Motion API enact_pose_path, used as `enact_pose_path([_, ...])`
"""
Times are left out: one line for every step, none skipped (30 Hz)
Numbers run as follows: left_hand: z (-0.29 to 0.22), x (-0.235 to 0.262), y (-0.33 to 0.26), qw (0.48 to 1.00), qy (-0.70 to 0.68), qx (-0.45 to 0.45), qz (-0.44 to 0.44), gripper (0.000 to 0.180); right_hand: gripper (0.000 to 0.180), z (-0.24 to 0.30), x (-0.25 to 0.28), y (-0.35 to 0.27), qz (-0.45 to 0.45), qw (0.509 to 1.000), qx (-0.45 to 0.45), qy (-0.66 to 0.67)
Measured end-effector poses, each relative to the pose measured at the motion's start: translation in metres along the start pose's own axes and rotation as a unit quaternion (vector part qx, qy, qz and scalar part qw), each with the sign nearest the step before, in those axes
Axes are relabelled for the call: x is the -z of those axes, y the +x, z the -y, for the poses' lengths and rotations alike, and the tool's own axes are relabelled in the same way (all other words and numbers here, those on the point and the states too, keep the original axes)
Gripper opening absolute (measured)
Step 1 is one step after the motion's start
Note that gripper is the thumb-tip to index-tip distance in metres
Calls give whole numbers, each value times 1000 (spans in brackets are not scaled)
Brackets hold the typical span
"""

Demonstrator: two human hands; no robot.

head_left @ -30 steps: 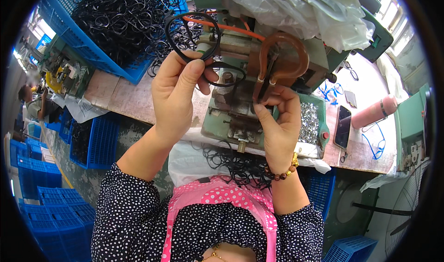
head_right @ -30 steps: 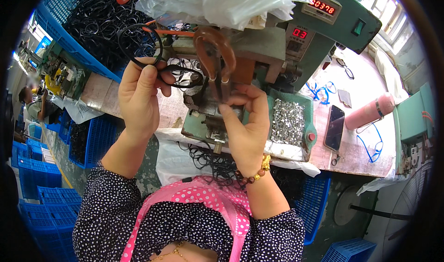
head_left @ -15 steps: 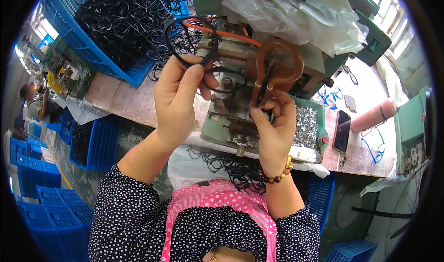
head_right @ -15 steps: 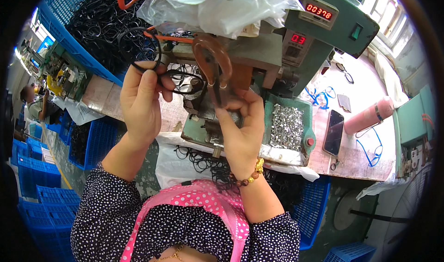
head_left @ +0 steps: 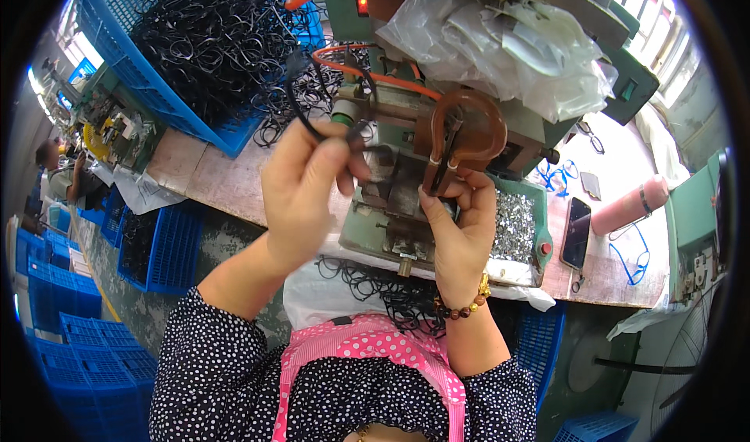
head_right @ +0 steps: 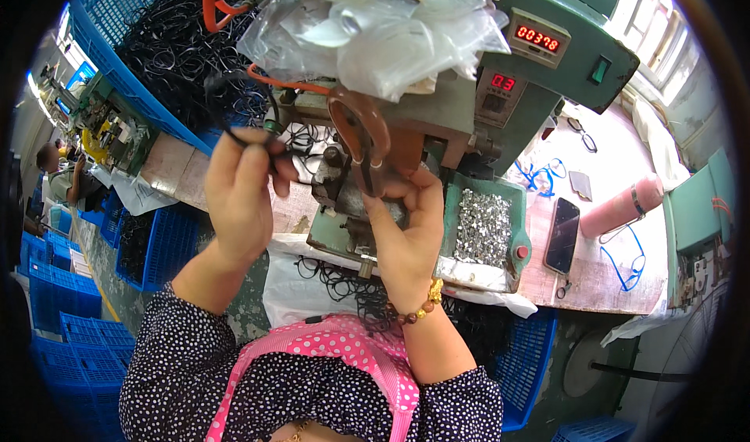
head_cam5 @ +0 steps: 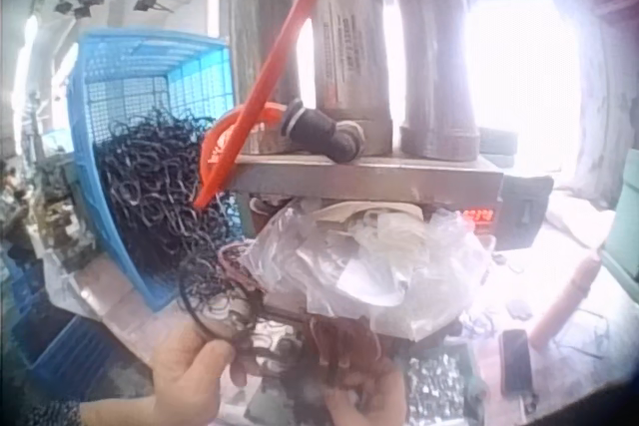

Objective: The person repeatedly picks black cable loops from a pile, places each loop into a green press machine, and adds small metal pins from a tray to secure the loop. The person then removes the assembled loop and places it into a blue crate. The process is repeated continuously throughout the clip.

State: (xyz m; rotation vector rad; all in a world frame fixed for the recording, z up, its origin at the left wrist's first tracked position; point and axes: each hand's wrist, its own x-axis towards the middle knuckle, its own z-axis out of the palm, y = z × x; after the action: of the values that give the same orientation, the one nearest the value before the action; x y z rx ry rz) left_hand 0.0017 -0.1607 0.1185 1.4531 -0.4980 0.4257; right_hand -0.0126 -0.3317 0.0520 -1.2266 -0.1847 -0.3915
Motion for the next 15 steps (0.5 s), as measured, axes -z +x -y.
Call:
enact_pose_path([-3,-3,-8,1000,19,-9,15,18,47,0,0,0,0,1000,0,-11])
enact_pose_path([-4,-5,-11,998,24,-48,43,18,47,0,1,0,0,1000,-2,-22])
enact_pose_path([-2,-5,-9,994,-9,-76,77,18,47,0,1,0,1,1000,-1,-26])
enact_pose_path([0,-4,-7,999,-8,-30,40,18,47,0,2,-1,2,1000,-2,-31])
enact_pose_path([6,-3,3,1000,-24,-8,13,18,47,0,3,-2,1,999,-8,-39])
enact_pose_path([11,-1,10,999,-47,4,-9,18,46,0,3,-4,1,1000,-6,-30])
enact_pose_path([12,1,12,1000,-13,-11,-9,19,46,0,3,-4,2,1000,-4,-23])
enact_pose_path([14,3,14,999,-25,-21,7,19,46,-1,2,-4,-1,1000,-10,-17])
enact_pose_path([14,4,15,999,-34,-9,17,19,46,-1,2,-4,-5,1000,-7,-14])
enact_pose_path([14,5,13,998,-51,1,25,19,46,-1,1,-3,-6,1000,-2,-10])
enact_pose_path([13,4,10,998,-63,15,15,20,46,-2,0,-2,-6,1000,3,-6])
enact_pose_path([11,3,7,998,-60,11,17,21,46,-2,0,-2,-7,1000,6,-3])
enact_pose_path([10,2,3,998,-63,12,12,21,47,-2,0,-1,-8,1000,-2,-9])
enact_pose_path([9,1,3,998,-66,12,8,21,47,-2,0,-1,-8,1000,-7,-15])
enact_pose_path([8,1,2,997,-65,-16,26,20,48,-2,1,0,-9,1000,-10,-21])
